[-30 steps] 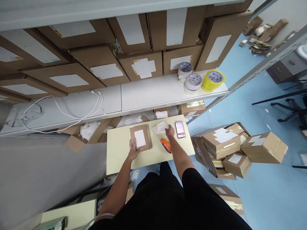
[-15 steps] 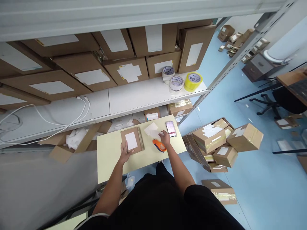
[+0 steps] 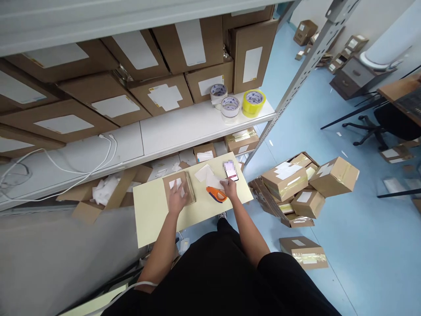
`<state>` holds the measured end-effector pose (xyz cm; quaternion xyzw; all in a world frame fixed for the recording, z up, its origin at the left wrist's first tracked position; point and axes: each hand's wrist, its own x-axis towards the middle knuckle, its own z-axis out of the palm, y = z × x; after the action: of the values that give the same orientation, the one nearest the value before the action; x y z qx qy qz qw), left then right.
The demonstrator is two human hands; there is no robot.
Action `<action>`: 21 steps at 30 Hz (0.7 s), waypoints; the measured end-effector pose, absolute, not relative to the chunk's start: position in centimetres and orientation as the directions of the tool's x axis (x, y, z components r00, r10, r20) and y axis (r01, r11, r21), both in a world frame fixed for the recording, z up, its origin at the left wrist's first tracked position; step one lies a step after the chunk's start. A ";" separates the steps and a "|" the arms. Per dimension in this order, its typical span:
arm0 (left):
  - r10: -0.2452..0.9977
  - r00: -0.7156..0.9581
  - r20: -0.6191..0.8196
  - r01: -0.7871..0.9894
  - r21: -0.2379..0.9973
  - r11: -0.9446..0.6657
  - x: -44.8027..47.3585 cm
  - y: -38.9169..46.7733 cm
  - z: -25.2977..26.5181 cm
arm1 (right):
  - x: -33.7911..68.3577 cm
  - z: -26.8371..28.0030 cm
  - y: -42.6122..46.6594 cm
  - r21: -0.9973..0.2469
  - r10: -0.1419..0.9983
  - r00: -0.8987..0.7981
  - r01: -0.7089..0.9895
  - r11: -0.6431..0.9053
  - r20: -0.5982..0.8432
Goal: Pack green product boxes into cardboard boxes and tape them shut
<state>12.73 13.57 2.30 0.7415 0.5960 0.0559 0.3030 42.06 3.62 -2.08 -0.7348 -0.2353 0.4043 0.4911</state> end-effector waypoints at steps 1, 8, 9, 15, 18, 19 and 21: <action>0.886 0.377 -0.269 0.806 0.566 -0.171 14.7 13.9 3.3 | 42.2 -1.8 3.5 -0.915 0.747 0.555 -0.065 -0.399 -0.365; 0.566 0.753 -0.337 0.604 0.695 -0.389 24.2 18.0 6.4 | 43.3 -0.1 1.7 -0.945 0.847 0.420 -0.141 -0.293 -0.326; 0.538 0.767 -0.350 0.600 0.689 -0.407 24.6 18.4 6.4 | 43.5 0.0 1.3 -0.947 0.849 0.420 -0.138 -0.289 -0.320; 0.492 0.785 -0.377 0.559 0.773 -0.300 24.5 17.8 5.8 | 44.1 -0.5 -0.4 -0.947 0.862 0.394 -0.164 -0.275 -0.318; 0.537 0.760 -0.365 0.532 0.825 -0.192 23.4 17.8 6.0 | 44.6 -0.9 -0.9 -0.943 0.837 0.438 -0.209 -0.260 -0.328; 0.570 0.737 -0.364 0.531 0.833 -0.154 22.8 18.1 6.1 | 45.0 -1.0 -1.1 -0.942 0.812 0.480 -0.215 -0.258 -0.332; 0.637 0.681 -0.362 0.535 0.840 -0.095 21.5 19.1 6.4 | 46.3 -0.8 -1.9 -0.940 0.755 0.560 -0.213 -0.266 -0.341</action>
<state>21.52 19.12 6.38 0.7384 0.3966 0.0468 0.5435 46.28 -1.87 -0.84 -0.6736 -0.2009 0.4235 0.5714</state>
